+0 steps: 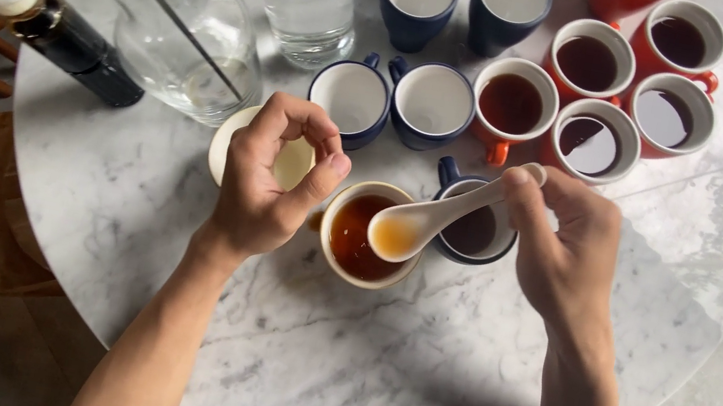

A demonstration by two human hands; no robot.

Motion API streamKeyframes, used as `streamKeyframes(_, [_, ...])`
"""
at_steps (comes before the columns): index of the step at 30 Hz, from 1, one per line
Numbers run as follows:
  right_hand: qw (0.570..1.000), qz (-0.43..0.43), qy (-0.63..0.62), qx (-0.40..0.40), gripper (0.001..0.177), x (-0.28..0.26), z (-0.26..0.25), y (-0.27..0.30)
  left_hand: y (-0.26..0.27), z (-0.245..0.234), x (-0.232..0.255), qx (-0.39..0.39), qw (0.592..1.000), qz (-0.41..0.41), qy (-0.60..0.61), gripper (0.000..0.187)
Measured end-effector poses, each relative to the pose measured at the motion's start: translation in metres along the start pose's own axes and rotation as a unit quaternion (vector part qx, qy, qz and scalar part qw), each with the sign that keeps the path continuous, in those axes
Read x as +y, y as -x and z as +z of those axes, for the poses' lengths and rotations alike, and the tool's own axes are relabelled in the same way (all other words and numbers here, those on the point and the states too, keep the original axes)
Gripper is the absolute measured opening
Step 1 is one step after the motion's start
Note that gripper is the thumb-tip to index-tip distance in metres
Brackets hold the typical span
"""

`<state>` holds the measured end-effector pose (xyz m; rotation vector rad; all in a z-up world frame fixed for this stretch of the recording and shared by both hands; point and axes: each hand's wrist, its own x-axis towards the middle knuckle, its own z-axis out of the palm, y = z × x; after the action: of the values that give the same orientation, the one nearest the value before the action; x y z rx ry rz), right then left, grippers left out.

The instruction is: Stirring or breaking the surface of liquid in multiple small cups using a ceramic spoon, typically seen in coffee cupping.

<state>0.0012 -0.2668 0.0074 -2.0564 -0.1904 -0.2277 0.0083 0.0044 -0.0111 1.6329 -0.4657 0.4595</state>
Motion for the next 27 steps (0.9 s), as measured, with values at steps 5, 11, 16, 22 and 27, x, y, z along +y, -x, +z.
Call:
streamKeyframes(5, [0.998,0.018,-0.017,0.064,0.045,0.011,-0.027,-0.005,-0.003,0.001,0.001,-0.063,0.994,0.006,-0.090,0.018])
streamKeyframes(11, [0.994,0.005,0.061,0.094,0.042,0.005,-0.045,-0.009,-0.008,0.001,0.008,-0.169,0.949,0.115,-0.241,0.008])
streamKeyframes(16, [0.987,-0.098,0.107,0.068,0.039,0.006,-0.053,-0.010,-0.008,0.004,0.003,-0.196,0.935,0.140,-0.259,0.009])
streamKeyframes(22, [0.974,-0.186,0.124,0.043,0.020,0.007,-0.059,-0.010,-0.007,0.006,0.000,-0.199,0.930,0.142,-0.274,0.009])
streamKeyframes(27, [0.966,-0.226,0.119,0.037,0.017,0.005,-0.063,-0.010,-0.008,0.005,0.001,-0.201,0.925,0.150,-0.284,0.009])
